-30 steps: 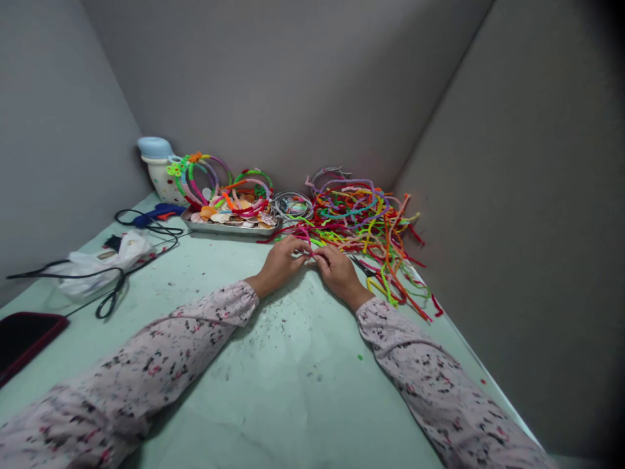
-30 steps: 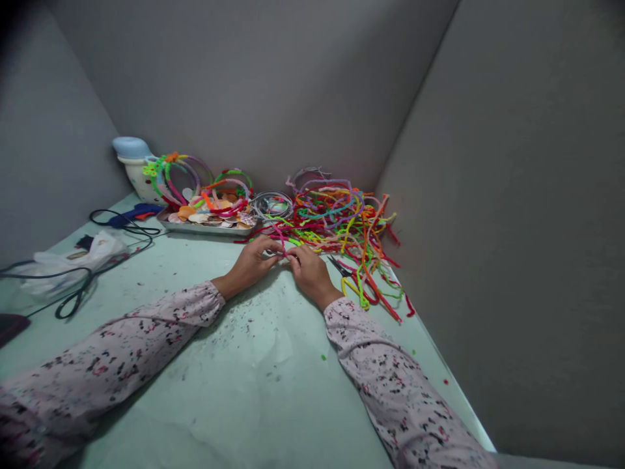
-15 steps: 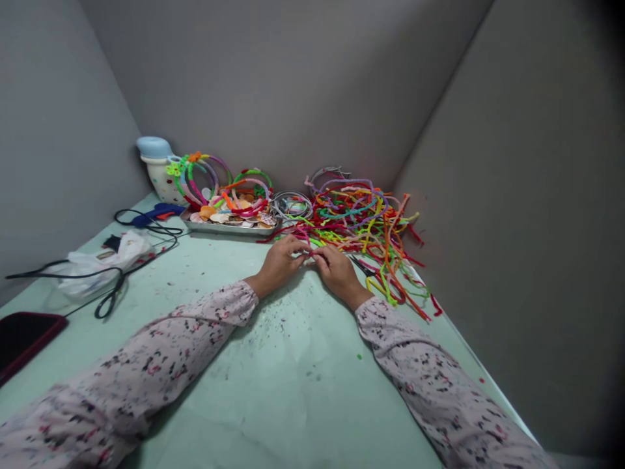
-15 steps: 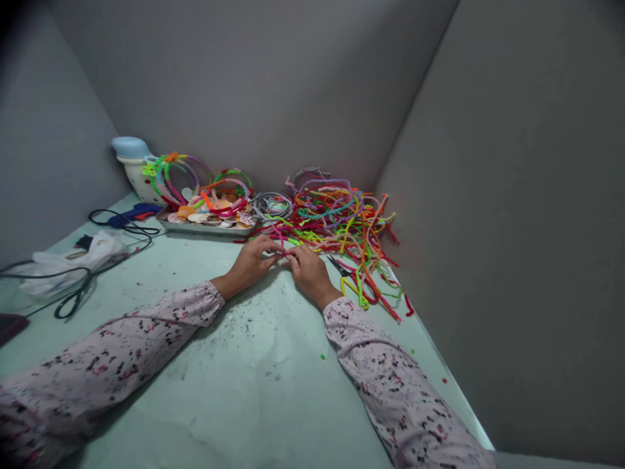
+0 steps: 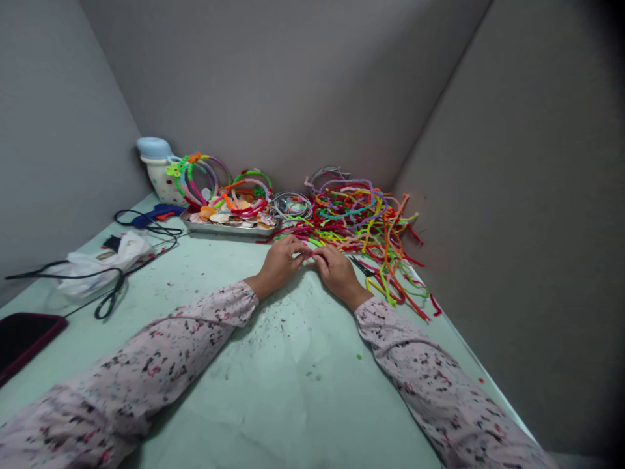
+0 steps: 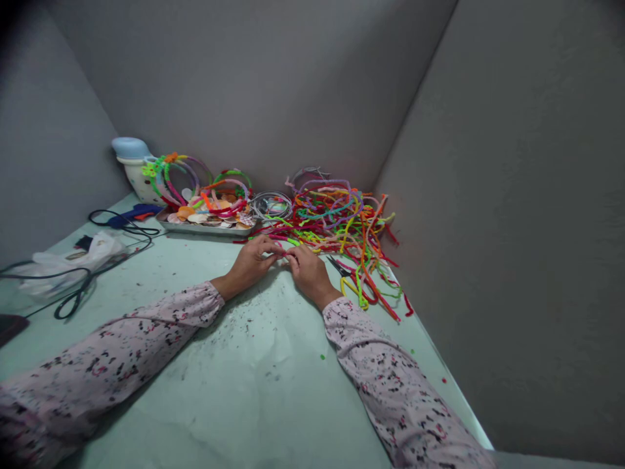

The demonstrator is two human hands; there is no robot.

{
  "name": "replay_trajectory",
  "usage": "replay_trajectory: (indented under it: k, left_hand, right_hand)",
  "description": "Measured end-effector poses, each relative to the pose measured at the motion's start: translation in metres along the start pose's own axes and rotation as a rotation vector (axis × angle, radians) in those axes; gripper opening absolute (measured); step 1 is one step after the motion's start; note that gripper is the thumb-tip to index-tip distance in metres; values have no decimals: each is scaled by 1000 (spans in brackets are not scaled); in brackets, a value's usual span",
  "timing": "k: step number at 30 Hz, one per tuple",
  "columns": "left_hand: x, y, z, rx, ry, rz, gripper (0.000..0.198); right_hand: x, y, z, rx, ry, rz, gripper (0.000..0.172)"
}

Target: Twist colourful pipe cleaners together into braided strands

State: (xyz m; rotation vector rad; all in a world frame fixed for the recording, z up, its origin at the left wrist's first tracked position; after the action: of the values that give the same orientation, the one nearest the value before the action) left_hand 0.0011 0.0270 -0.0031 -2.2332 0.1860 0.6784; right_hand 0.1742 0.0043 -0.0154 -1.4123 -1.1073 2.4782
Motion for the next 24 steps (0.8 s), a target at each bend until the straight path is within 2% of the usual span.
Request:
replay_trajectory:
  k: [12,24]
  left_hand:
    - [-1,-1,-6,21,-154,50,9]
    - [-1,-1,-7,36,-172,37,9]
  right_hand:
    - [-2,-1,3,-23,-11,11,16]
    - [-3,-2,3,-16,-21,-27,16]
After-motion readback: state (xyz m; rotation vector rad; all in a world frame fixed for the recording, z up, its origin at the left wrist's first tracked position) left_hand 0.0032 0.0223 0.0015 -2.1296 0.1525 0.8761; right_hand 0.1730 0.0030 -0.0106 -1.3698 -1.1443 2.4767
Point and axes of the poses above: each hand's wrist, its own y-axis away from the middle knuckle, its own x-axis out of the palm, z = x × y, the point moved 1 cm from there along -y, towards the middle knuckle, and after that the axes turned 6 degrees about y, right-handed, at the moved point
